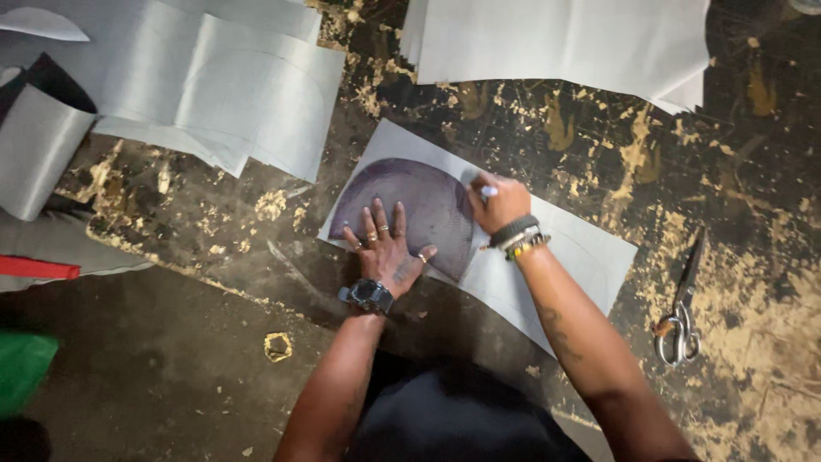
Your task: The person places a semi-circular pattern on sheets of white material and traces its outline with a pen. They repeatedly lift the pattern, move it to a new sheet, and trace again, creating multiple marked outlines.
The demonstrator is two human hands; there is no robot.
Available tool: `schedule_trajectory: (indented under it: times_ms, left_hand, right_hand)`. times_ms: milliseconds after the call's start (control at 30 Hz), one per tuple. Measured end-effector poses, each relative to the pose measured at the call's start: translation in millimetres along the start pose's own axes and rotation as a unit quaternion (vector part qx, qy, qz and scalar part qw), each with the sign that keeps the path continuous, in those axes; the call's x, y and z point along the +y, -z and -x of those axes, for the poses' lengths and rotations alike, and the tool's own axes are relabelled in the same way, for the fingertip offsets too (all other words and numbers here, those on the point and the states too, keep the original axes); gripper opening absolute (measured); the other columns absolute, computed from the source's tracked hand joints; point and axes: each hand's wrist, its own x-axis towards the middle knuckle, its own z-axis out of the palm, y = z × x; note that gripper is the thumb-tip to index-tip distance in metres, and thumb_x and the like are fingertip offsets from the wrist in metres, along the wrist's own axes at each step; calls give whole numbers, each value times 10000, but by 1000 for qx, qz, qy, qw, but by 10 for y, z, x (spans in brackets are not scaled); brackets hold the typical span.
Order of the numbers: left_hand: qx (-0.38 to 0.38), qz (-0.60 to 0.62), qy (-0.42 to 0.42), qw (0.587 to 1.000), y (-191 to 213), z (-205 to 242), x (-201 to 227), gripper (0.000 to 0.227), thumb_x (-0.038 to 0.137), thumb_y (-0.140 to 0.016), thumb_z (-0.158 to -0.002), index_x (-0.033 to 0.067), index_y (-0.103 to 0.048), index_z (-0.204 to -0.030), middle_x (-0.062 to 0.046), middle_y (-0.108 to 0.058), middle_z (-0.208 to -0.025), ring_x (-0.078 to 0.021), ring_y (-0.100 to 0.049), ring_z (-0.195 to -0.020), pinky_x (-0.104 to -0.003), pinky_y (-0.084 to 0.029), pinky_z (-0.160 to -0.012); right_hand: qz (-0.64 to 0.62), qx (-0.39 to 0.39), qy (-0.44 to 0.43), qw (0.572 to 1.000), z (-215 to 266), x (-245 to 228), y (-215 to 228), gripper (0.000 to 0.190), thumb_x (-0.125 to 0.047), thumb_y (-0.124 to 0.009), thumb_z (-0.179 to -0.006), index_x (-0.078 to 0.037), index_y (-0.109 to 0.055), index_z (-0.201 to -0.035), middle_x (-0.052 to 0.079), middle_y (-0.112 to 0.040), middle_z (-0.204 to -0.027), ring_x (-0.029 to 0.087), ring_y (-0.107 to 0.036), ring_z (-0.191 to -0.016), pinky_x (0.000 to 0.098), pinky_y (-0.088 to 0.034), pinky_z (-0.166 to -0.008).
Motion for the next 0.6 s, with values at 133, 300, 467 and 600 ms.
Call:
schedule_trajectory:
  times_ms: [133,300,467,600]
  left_hand:
    - [6,2,-13,1000,-46,-18,-22,1077,811,-446,-857,138,-92,-1619,-239,-41,-1671,-438,-63,-1531,-777,-60,-1108]
    - [4,-1,-13,1000,-55,2,-30,1079,811,-448,-861,135,-105,-1628,-232,-36,-1684,-434,-53,-1540,-783,-66,-1115]
    - [-22,21,9,999,79,-36,16,1088,813,-496,-831,174,-105,-1620,-216,-32,-1684,-421,-41,-1541,-780,-54,-1125]
    - [-85,56,22,995,170,-105,-31,1034,756,-547,-832,206,-175,-1623,-195,-62,-1689,-427,-65,-1551,-754,-95,-1154]
  right_hand:
    - [10,-22,-40,999,436,-78,112,113,-232,-730,-901,-139,-696,-848,132,-695,-767,340,-675,-622,439,-540,-549]
    - [25,-47,38,998,1171,-406,171,59,-148,-736,-795,-133,-687,-823,109,-701,-766,321,-689,-680,425,-547,-592]
    - [-348,-138,61,925,1680,-768,235,80,-124,-789,-804,-76,-735,-839,127,-754,-839,249,-726,-728,343,-580,-629]
    - [-428,-141,-27,892,1482,-712,267,68,-97,-752,-891,-38,-753,-925,128,-779,-887,190,-742,-768,308,-588,-658]
